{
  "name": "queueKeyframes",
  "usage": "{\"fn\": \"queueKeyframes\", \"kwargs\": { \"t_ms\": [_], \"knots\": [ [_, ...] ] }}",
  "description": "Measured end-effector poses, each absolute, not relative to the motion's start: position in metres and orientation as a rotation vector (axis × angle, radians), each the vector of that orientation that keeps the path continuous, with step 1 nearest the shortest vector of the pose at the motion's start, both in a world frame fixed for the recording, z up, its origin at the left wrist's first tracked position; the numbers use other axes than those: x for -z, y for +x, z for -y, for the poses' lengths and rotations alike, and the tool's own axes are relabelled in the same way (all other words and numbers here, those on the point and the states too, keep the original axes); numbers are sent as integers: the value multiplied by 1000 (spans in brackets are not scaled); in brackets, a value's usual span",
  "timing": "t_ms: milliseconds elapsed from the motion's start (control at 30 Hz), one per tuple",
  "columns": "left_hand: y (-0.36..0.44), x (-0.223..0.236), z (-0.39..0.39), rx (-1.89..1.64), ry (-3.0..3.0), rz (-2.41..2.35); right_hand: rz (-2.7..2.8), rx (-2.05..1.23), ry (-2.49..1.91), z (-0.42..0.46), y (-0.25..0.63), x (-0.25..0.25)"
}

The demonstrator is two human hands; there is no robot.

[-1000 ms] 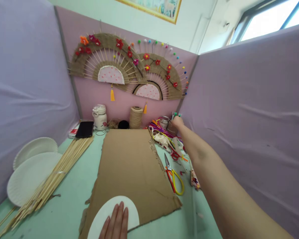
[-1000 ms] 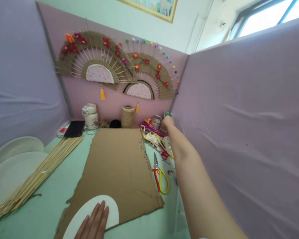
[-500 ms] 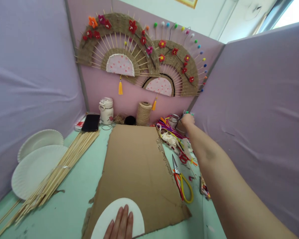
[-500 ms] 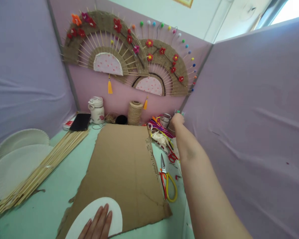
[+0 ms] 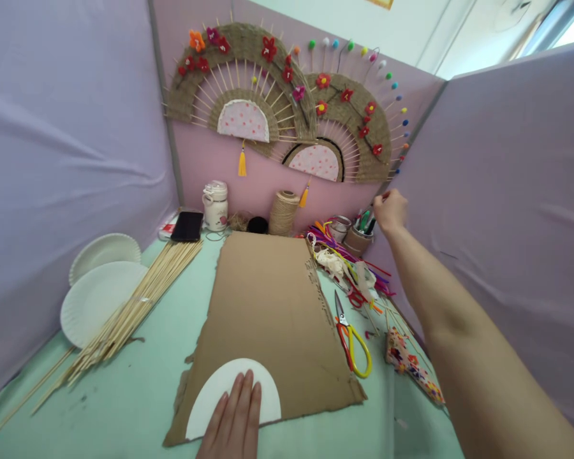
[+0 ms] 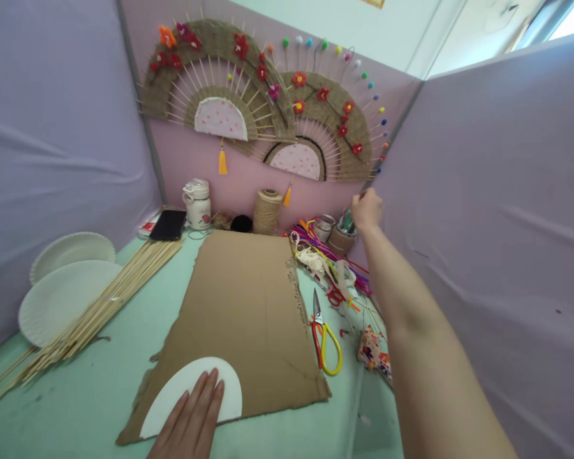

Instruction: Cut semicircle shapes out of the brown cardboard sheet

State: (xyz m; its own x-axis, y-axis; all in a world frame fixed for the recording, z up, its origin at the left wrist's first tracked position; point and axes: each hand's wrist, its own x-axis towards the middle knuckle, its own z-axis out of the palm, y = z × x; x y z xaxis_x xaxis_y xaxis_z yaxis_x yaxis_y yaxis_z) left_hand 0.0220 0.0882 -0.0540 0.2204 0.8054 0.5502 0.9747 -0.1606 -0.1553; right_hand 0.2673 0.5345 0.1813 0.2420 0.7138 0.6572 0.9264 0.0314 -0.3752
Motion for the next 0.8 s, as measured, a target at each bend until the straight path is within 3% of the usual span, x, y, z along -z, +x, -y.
{"fn": "queueKeyframes", "kwargs": {
  "t_ms": [100,267,400,633,800],
  "knots": [
    [32,40,-85,517,-2006,1750,1538,203,-1431,-499,256,-179],
    [38,28,-80,515,-2053,1743,1657,-945,-1321,-407,210,-118],
    [40,26,-78,509,-2061,1798,1803,-1190,-1365,-348,183,-62],
    [43,26,-75,499,-2089,1896,2053,-945,-1510,-338,189,-52],
    [44,22,-73,449,-2138,1983,2834,-164,-1002,-323,187,-67]
  ]
}}
